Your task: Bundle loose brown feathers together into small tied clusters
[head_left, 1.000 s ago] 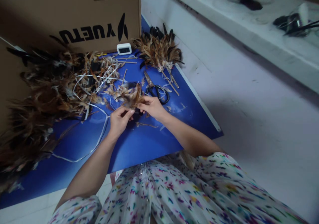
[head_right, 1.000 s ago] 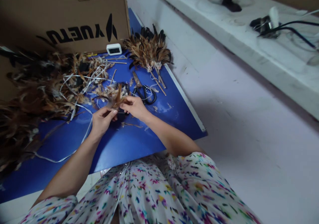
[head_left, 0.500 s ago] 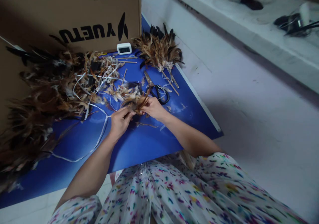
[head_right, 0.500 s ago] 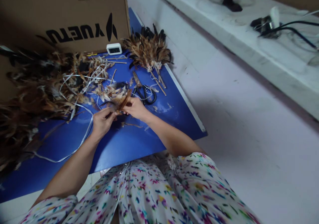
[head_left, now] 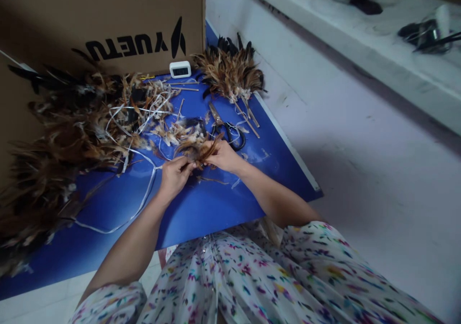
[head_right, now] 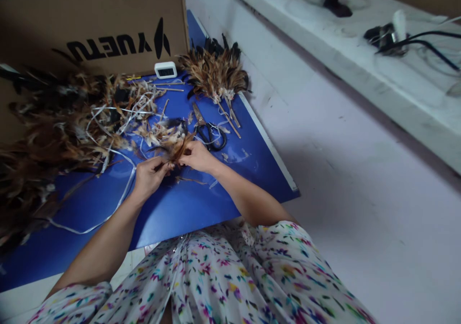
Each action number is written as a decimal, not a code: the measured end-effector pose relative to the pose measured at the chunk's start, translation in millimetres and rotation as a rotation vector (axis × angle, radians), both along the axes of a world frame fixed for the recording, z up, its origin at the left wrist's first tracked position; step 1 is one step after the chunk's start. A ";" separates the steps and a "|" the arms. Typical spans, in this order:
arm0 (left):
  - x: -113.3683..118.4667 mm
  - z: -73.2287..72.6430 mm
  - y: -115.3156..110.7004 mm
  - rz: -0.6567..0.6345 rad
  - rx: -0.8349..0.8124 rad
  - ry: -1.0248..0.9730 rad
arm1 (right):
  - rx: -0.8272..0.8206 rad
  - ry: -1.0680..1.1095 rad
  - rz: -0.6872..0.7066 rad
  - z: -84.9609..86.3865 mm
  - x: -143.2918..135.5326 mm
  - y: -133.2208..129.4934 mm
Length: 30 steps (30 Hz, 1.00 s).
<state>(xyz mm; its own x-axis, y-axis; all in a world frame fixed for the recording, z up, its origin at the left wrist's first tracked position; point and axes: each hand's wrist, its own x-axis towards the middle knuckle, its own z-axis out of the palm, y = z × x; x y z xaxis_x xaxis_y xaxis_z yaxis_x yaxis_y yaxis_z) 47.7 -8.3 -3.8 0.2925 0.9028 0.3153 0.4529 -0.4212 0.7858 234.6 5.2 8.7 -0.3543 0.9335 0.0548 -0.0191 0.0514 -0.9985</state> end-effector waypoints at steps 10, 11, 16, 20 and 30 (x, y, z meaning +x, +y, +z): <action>0.3 -1.5 0.1 -0.007 -0.034 0.014 | 0.003 -0.002 0.063 1.4 5.8 2.1; 0.2 -1.6 0.3 -0.003 -0.041 0.017 | -0.006 -0.003 0.062 1.6 5.7 1.9; 0.1 -1.5 0.5 -0.001 -0.055 0.025 | -0.036 -0.044 0.064 1.7 5.9 1.2; 0.3 -1.6 0.2 -0.010 -0.041 0.031 | -0.014 -0.074 0.067 0.6 7.5 2.1; 1.1 -1.5 0.5 -0.024 -0.041 0.048 | 0.044 -0.114 0.107 -0.5 10.9 3.9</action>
